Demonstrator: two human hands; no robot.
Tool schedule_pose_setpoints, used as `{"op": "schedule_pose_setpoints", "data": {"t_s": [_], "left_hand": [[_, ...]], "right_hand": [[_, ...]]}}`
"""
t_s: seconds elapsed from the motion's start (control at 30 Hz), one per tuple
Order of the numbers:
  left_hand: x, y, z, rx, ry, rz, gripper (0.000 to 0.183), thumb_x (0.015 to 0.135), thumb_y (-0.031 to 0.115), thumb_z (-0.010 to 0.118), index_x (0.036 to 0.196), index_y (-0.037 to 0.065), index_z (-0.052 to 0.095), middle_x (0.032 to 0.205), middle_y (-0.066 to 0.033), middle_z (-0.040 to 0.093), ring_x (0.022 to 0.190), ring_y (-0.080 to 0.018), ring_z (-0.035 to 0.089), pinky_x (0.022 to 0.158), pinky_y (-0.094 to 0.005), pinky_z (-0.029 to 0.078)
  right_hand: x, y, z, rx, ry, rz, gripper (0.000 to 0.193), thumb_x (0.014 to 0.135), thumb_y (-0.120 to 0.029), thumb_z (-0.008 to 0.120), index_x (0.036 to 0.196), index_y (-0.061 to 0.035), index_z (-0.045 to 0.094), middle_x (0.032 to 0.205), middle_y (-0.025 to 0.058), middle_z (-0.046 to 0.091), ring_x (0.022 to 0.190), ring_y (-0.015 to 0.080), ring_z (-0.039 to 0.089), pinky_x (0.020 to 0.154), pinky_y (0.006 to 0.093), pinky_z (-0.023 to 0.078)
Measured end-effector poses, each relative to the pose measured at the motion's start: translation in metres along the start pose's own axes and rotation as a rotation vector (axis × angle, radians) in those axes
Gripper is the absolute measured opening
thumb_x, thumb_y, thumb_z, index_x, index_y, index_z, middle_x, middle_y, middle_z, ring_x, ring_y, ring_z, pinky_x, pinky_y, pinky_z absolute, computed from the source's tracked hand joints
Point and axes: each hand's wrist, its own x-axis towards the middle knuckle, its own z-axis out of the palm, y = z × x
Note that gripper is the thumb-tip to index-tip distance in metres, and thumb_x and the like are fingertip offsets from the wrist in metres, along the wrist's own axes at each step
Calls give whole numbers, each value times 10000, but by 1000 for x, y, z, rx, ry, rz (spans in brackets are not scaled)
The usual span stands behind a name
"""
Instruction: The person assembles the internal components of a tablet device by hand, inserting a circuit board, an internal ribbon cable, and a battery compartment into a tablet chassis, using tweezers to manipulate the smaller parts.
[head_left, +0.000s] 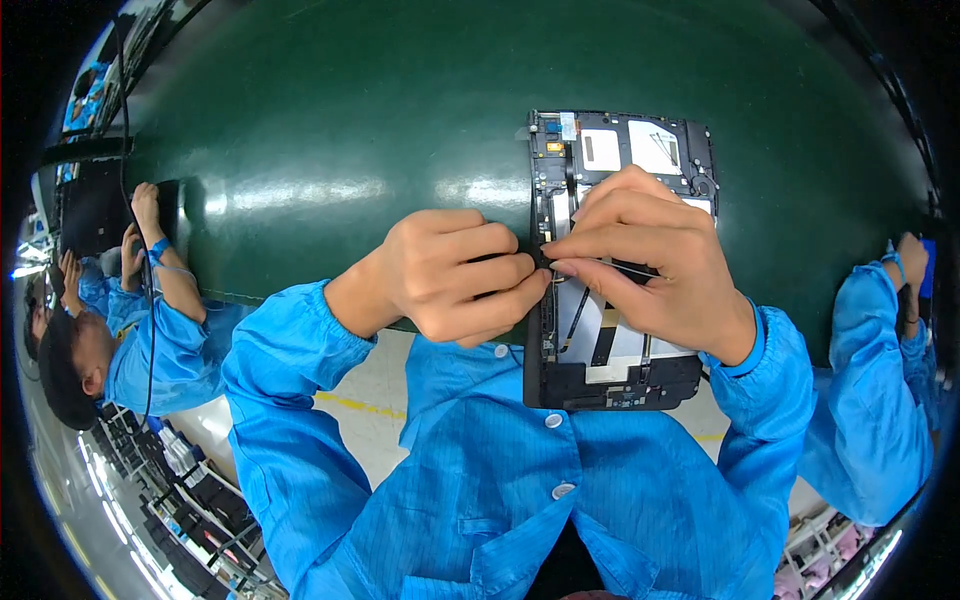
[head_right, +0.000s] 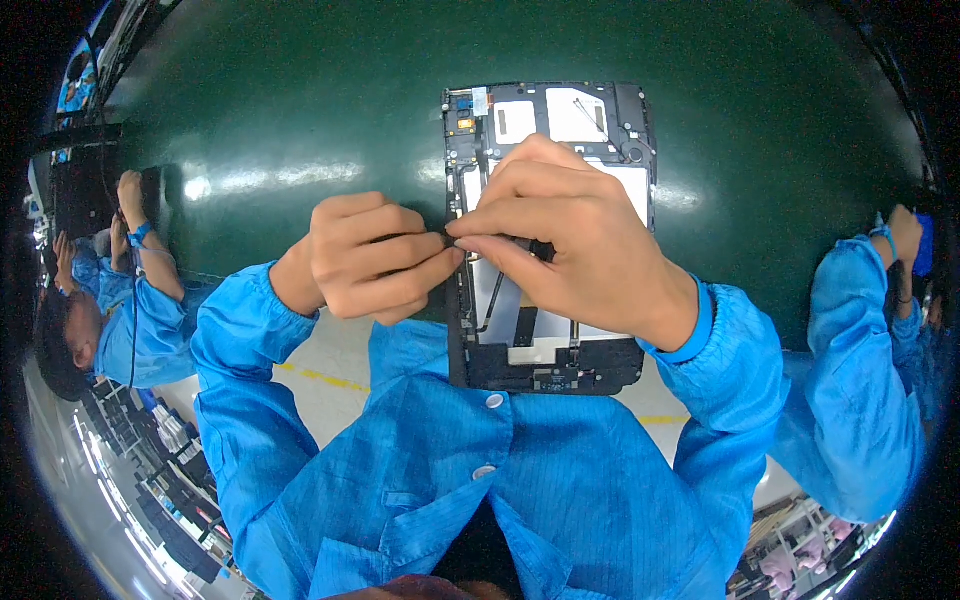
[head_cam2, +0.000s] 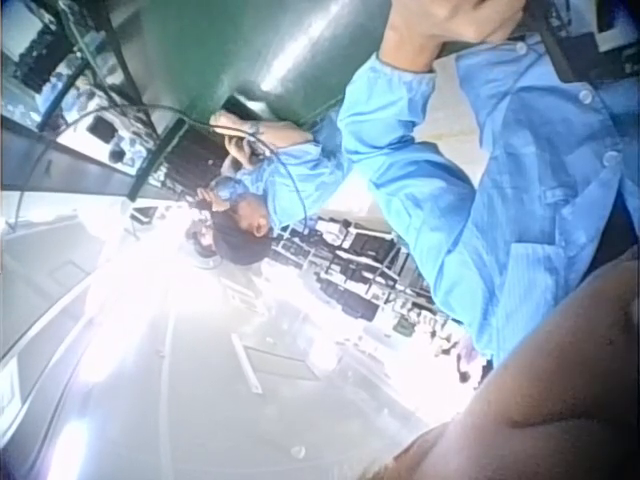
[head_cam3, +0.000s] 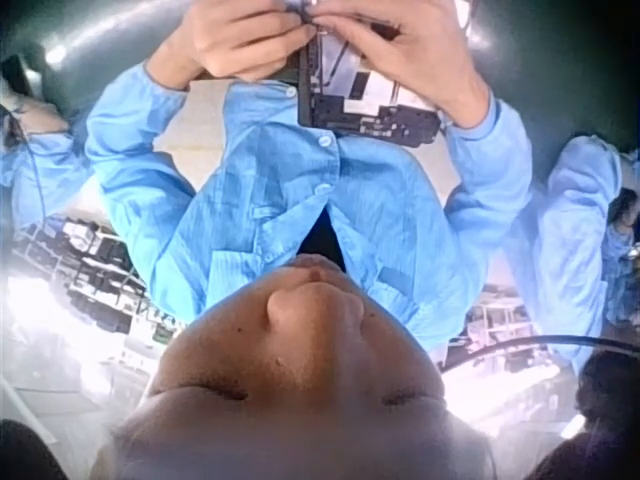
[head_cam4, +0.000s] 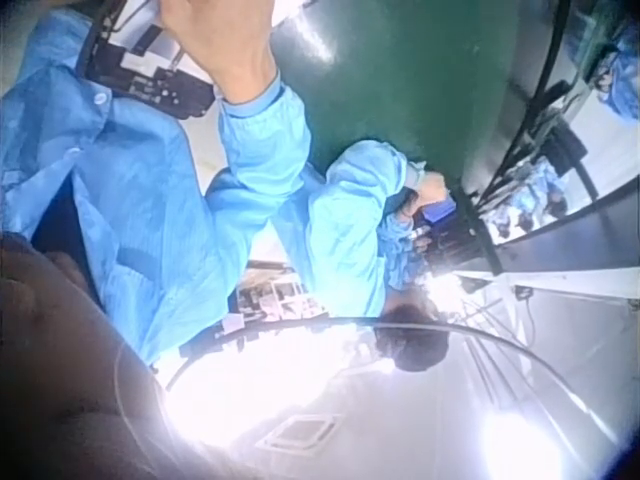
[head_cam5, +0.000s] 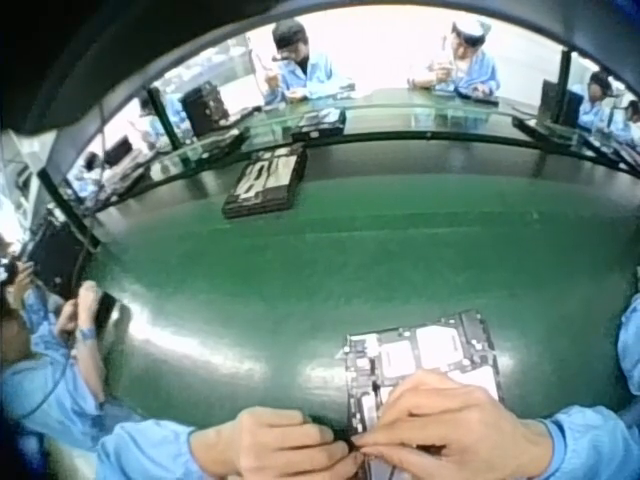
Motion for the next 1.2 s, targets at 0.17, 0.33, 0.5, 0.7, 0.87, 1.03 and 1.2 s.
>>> {"op": "schedule_pose_setpoints", "data": {"t_s": [0.17, 0.33, 0.5, 0.7, 0.87, 1.03, 1.2], "left_hand": [[-3, -1, -5, 10, -56, 15, 253, 839, 133, 689, 1028, 32, 824, 884, -84, 765, 711, -189, 686, 563, -280, 480], [-1, 0, 0, 2, 8, 5, 240, 739, 131, 754, 950, 26, 801, 853, -69, 735, 688, -165, 662, 508, -275, 421], [2, -1, -1, -19, 17, -1, 240, 729, 126, 751, 942, 27, 798, 849, -67, 731, 685, -165, 659, 510, -275, 429], [2, -3, -2, -7, 2, 8, 223, 728, 143, 760, 923, 36, 770, 845, -56, 714, 679, -155, 639, 508, -273, 433], [4, -9, -3, -42, -2, 27, 231, 725, 159, 763, 931, 56, 751, 802, -24, 655, 669, -150, 613, 501, -277, 425], [5, -11, -8, -56, -57, 51, 228, 748, 146, 765, 954, 50, 778, 837, -41, 683, 693, -158, 634, 520, -278, 431], [0, -5, -4, 43, -47, 100, 262, 747, 157, 777, 980, 41, 805, 884, -62, 730, 695, -160, 645, 541, -274, 440]], "right_hand": [[1, 1, 1, 13, 16, -11, 179, 851, -38, 889, 1028, -37, 863, 916, 93, 750, 922, 274, 701, 782, 387, 578], [1, 1, 1, 14, 6, -14, 173, 855, -49, 893, 1026, -38, 865, 914, 99, 755, 921, 270, 705, 775, 385, 582], [2, -1, 1, 12, 9, -14, 168, 859, -52, 893, 1025, -38, 866, 909, 98, 756, 912, 268, 705, 770, 383, 580], [6, -6, -2, 24, -12, 7, 196, 843, -14, 888, 1038, -31, 874, 920, 101, 775, 924, 269, 707, 788, 384, 580], [11, -6, -6, 57, -31, 39, 234, 835, 27, 872, 1064, -20, 880, 914, 107, 782, 927, 270, 702, 806, 377, 577], [20, 0, -10, -15, -28, 3, 245, 819, 0, 892, 1054, -71, 897, 1046, 84, 788, 1023, 281, 683, 902, 405, 563], [28, 9, -11, -171, -11, -80, 252, 803, -48, 909, 1042, -127, 910, 1244, 80, 762, 1262, 333, 607, 1070, 473, 510]]}}
